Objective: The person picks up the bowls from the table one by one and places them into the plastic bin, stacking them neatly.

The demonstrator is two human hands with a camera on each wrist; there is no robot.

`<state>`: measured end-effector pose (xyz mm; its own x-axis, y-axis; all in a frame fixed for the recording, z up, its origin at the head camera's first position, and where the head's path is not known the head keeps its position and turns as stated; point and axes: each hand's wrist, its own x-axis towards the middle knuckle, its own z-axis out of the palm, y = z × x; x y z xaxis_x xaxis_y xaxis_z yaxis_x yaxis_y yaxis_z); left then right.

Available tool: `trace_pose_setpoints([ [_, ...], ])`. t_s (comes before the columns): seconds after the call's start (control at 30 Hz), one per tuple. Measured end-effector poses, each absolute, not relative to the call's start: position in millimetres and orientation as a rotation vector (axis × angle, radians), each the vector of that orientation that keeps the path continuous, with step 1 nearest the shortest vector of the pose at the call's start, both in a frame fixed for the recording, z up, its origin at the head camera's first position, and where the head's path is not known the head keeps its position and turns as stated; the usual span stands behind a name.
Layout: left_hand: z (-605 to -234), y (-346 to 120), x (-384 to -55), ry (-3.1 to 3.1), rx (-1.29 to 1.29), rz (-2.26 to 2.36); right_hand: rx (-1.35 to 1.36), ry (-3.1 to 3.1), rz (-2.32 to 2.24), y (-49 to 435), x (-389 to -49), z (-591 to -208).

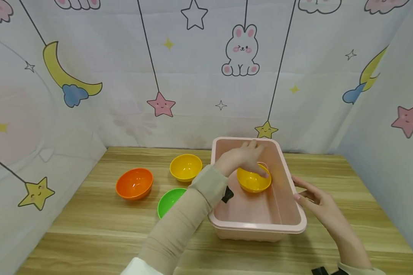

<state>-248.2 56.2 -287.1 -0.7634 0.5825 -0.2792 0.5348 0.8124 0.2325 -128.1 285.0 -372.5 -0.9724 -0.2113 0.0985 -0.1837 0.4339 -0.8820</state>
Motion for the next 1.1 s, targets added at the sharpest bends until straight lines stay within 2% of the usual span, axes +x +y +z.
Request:
trace_pose_setpoints([
  [1.1,-260,27,-202,2.766,1.018,0.327,-0.362,2.640,-1.627,284,-128,-374],
])
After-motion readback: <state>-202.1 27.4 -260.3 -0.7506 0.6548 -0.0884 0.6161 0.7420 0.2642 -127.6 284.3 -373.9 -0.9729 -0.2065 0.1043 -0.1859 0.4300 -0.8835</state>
